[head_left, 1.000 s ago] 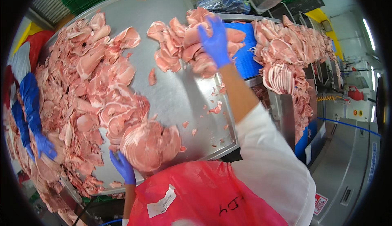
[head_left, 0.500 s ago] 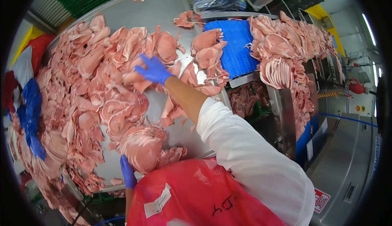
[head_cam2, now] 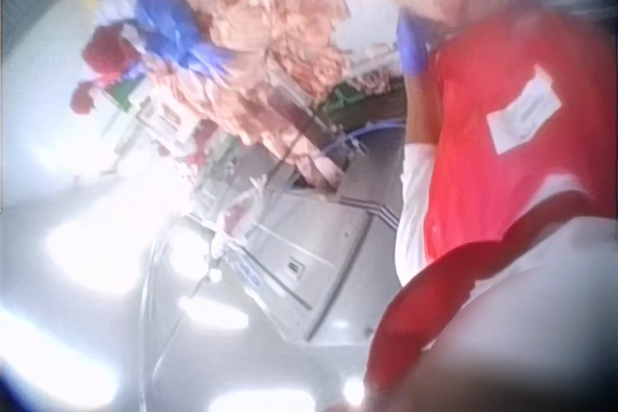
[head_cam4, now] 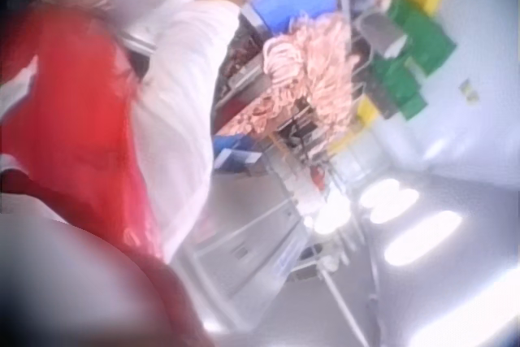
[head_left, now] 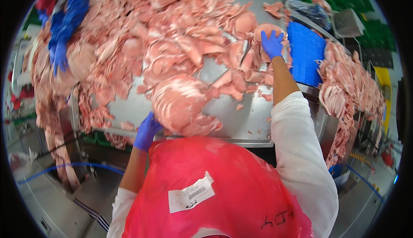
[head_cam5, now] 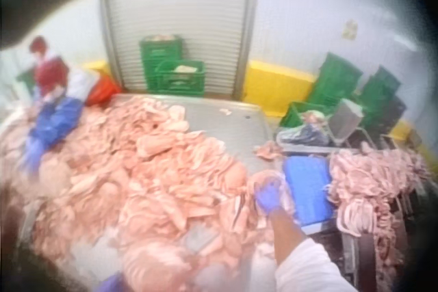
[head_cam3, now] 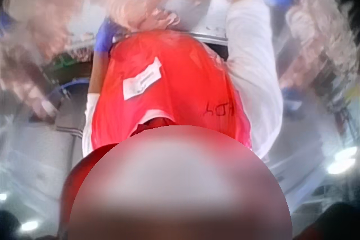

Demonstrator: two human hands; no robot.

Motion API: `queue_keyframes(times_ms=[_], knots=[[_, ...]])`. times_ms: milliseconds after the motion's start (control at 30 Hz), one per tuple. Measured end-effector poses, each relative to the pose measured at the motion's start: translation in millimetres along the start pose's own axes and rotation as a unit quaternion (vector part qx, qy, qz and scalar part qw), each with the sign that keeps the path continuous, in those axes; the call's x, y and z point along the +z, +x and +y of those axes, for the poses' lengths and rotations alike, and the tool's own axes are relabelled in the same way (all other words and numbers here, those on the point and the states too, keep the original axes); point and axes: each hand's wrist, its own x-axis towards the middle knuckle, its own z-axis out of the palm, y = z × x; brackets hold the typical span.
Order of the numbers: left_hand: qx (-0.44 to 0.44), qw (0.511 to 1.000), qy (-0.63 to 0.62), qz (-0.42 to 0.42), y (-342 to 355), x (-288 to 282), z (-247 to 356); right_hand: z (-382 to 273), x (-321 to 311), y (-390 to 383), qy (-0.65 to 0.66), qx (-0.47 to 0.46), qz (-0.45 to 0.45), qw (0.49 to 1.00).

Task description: The person places a large piece of raw meat into a meat slicer and operates the machine to slice it. They then collect the sliced meat and place it into a container.

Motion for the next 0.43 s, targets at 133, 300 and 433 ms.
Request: queue_keyframes(times_ms=[133, 300, 433], knots=[[0.156, 0.976, 0.095, -0.119, -4.5, 27.1, 4.9, -40.4, -5.0, -47.4, 0.133, -0.083, -0.057, 0.986], [-0.048, 0.955, -0.266, -0.12, -4.2, 42.6, 25.4, -138.5, -85.7, -248.2, 0.399, -0.22, -0.17, 0.874], [0.018, 0.994, -0.006, -0.11, 9.5, 42.9, 28.7, -127.3, -85.2, -306.9, 0.42, -0.156, -0.235, 0.863]])
